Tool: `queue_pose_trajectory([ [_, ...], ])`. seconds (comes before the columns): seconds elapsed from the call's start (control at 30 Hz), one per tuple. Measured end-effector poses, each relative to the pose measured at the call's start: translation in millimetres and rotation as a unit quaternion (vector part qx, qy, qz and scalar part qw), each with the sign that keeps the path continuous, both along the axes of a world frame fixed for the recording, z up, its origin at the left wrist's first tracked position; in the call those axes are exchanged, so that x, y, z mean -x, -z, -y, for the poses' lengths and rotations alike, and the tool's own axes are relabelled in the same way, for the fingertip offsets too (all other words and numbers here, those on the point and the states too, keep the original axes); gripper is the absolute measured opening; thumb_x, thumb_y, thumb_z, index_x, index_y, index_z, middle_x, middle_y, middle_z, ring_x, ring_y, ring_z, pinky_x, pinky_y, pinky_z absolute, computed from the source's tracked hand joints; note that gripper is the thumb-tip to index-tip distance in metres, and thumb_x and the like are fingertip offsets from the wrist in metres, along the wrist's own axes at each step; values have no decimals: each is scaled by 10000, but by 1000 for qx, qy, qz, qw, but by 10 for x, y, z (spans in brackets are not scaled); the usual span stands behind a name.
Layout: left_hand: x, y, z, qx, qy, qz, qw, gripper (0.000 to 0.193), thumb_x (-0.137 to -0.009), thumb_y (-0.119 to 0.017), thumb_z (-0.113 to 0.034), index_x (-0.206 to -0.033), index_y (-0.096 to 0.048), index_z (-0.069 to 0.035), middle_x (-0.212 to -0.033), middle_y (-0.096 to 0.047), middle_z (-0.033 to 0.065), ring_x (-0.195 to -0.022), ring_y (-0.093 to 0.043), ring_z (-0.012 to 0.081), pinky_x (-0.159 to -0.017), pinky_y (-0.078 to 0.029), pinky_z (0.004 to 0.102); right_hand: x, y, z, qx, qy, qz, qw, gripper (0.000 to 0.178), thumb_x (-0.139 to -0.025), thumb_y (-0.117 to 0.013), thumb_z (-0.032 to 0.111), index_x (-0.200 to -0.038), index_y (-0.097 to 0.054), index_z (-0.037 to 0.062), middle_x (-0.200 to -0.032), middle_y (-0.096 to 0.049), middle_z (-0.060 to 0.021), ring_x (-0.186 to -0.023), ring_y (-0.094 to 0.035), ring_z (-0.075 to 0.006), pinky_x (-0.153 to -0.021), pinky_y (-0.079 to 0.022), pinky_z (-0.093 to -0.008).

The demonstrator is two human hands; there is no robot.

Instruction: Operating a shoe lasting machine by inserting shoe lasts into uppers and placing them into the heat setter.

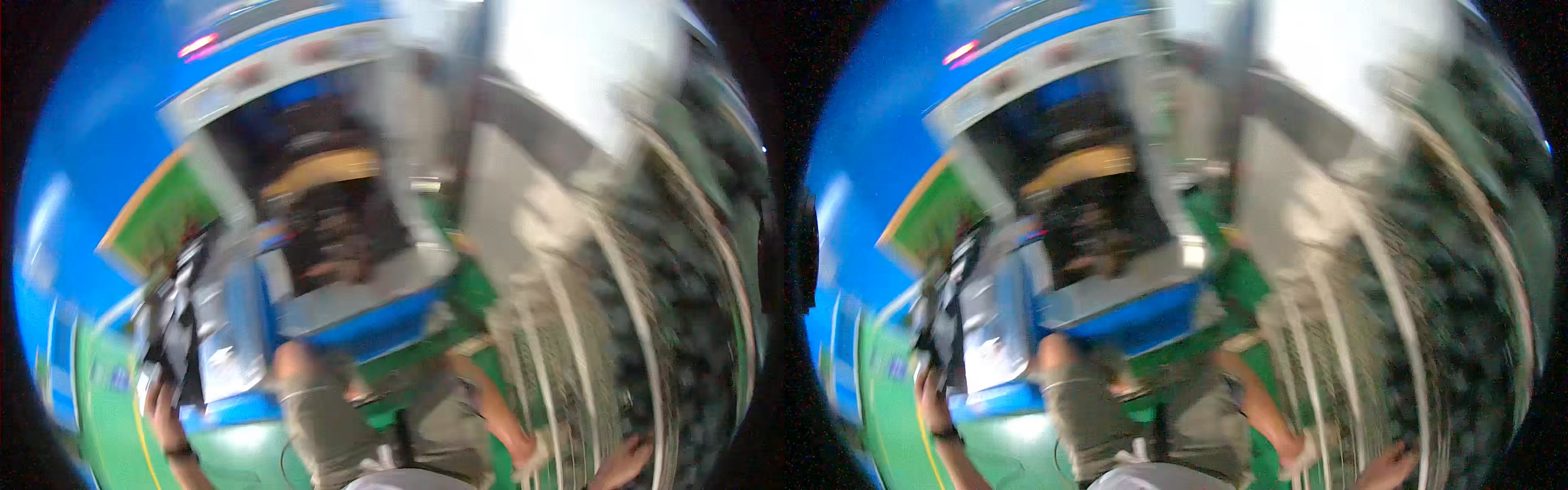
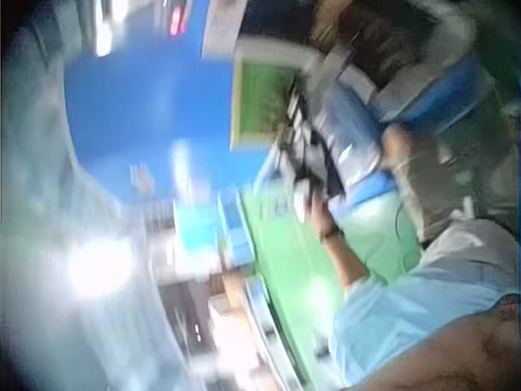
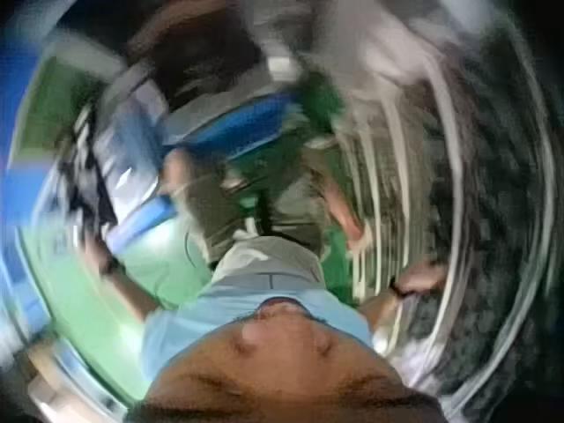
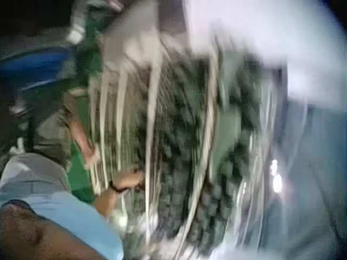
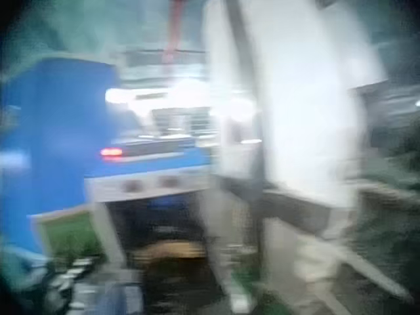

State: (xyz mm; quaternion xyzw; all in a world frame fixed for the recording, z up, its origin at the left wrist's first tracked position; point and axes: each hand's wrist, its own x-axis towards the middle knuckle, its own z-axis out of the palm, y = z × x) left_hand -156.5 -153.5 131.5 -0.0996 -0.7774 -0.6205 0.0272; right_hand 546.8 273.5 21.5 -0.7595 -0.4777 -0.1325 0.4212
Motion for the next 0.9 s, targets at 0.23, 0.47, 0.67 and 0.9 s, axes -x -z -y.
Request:
queue_pose_trajectory([
  [0.23, 1019, 541, 1111, 491, -219, -61, 841, 351, -753, -778, -271, -935, -646, -2, -939, -675, 194, -874, -656, 361, -778, -516, 450, 3071, -518, 148, 114, -665, 150, 722, 218, -991, -599, 166, -1109, -732, 40, -861, -713, -135, -676, -622, -287, -663, -534, -408],
  [0.47, 2131, 502, -107, 393, -69, -88, 913, 725, -785, -738, -315, -1387, -465, -17, -1381, -532, 231, -1284, -509, 385, -1065, -432, 433, 4115, -335, 425, 372, -646, 110, 657, 271, -992, -604, 231, -1179, -710, 66, -1030, -721, -155, -852, -669, -302, -770, -556, -409],
  [0.67, 3764, 1317, -778, 492, -72, -61, 865, 795, -765, -806, -417, -1341, -467, 14, -1163, -650, 251, -1104, -617, 407, -944, -489, 477, 4607, -309, 538, 444, -685, 137, 560, 324, -987, -607, 252, -1250, -669, 73, -1182, -693, -168, -1063, -661, -349, -927, -533, -418],
  [0.9, 2226, 558, -987, 289, -191, -22, 938, 479, -957, -539, -479, -1068, -644, -25, -908, -672, 299, -935, -641, 472, -819, -489, 556, 4781, -143, 683, 435, -718, -43, 542, 350, -1022, -573, 235, -1291, -636, 20, -1110, -711, -164, -834, -688, -216, -770, -565, -359],
])
